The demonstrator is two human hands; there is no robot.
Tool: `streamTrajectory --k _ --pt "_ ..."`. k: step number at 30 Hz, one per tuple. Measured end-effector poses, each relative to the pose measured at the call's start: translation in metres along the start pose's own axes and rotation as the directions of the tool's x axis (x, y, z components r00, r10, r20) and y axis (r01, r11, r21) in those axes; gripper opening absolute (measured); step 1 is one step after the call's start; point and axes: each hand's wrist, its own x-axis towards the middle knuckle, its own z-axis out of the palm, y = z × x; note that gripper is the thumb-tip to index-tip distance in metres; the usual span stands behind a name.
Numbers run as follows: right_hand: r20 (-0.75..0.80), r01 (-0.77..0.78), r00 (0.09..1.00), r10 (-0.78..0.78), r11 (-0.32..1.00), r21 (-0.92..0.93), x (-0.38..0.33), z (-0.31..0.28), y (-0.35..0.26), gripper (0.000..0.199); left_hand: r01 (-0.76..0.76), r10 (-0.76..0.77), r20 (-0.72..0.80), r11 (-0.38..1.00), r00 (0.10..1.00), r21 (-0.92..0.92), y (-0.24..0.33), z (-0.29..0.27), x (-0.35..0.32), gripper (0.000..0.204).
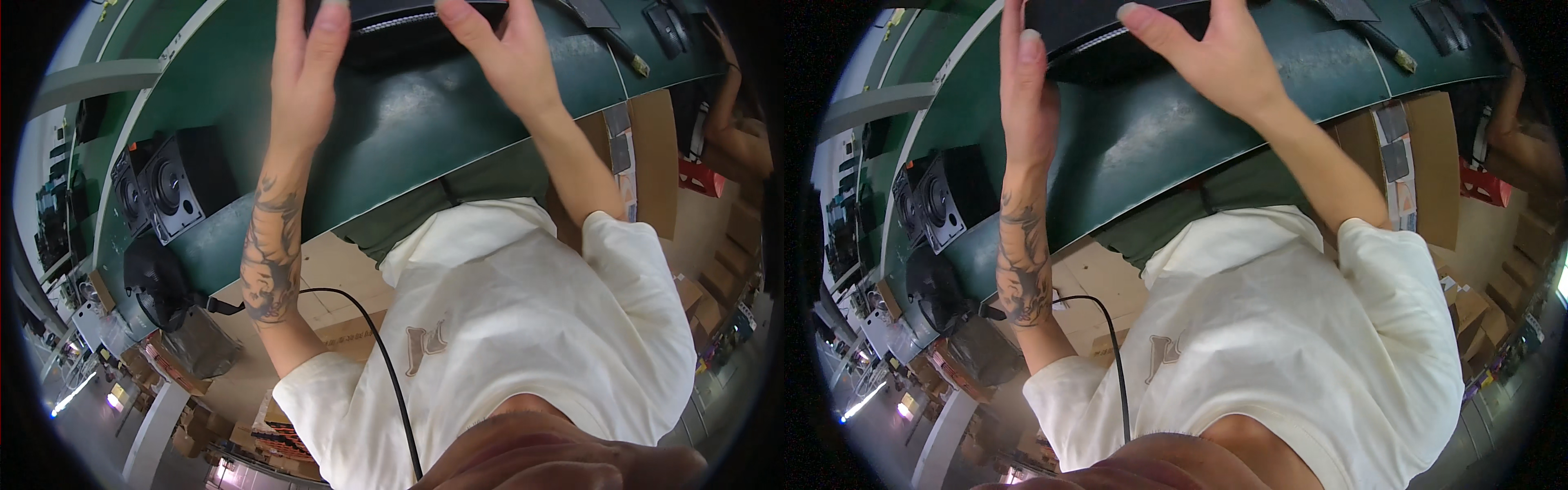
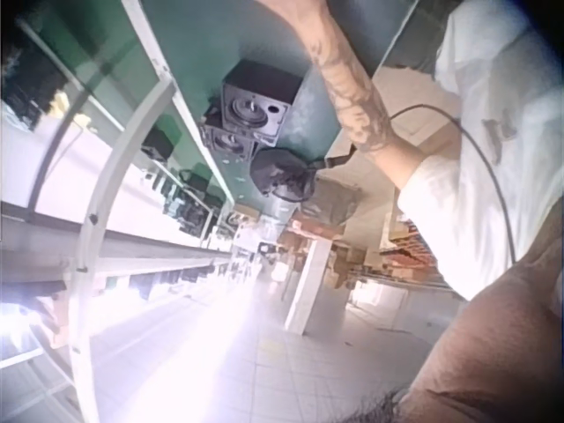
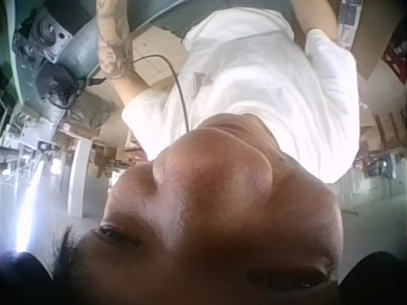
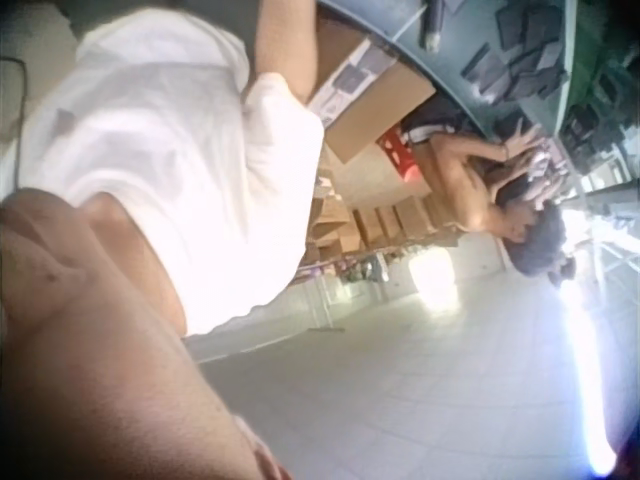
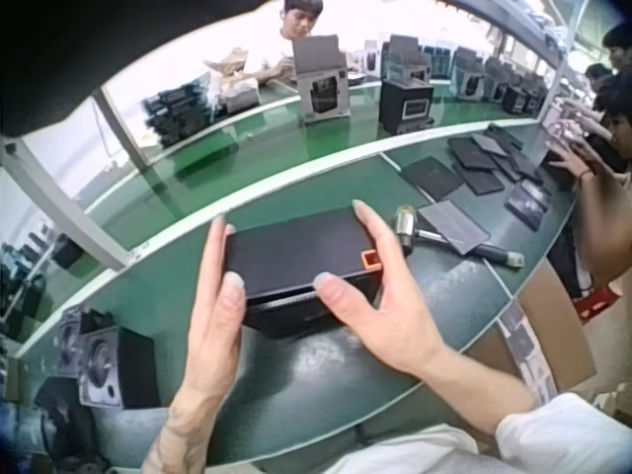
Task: The person assembles small portable speakers by placing a mesh grille onto the speaker housing and tapping it into place with a rubber mallet. The process is repeated for multiple units on a green workbench.
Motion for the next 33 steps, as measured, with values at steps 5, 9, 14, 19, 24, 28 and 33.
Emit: streamTrajectory --k 5,9,14,19,24,28,33 --pt "-0.091 -0.085 0.988 0.128 0.922 0.379 -0.007 0.023 -0.014 0.091 0.014 -0.052 -0.098 0.935 0.994 -0.355 -0.005 0.025 -0.001 0.098" --pt "-0.069 0.057 0.997 -0.033 0.922 0.383 -0.010 0.021 0.012 0.093 0.021 -0.058 -0.089 0.930 0.994 -0.367 -0.001 0.025 -0.001 0.107" --pt "-0.104 -0.075 0.988 0.114 0.945 0.318 -0.008 0.027 -0.019 0.095 0.026 -0.038 -0.024 0.934 0.999 -0.356 -0.010 0.019 0.005 0.109" --pt "-0.101 -0.082 0.987 0.126 0.927 0.365 -0.006 0.022 -0.008 0.096 -0.050 0.039 -0.040 0.949 0.998 -0.313 -0.022 0.016 0.005 0.109" --pt "-0.123 -0.012 0.991 0.055 0.946 0.324 -0.009 0.024 -0.008 0.095 -0.114 0.141 0.037 0.903 0.989 -0.414 -0.030 0.007 0.010 0.106" --pt "-0.157 -0.024 0.984 0.082 0.940 0.340 -0.004 0.025 0.002 0.094 0.039 -0.080 -0.102 0.935 0.992 -0.352 -0.020 0.016 0.006 0.105" --pt "-0.122 0.014 0.992 0.040 0.910 0.414 -0.005 0.024 0.001 0.091 -0.023 -0.028 -0.134 0.933 0.991 -0.359 -0.013 0.031 0.007 0.113"
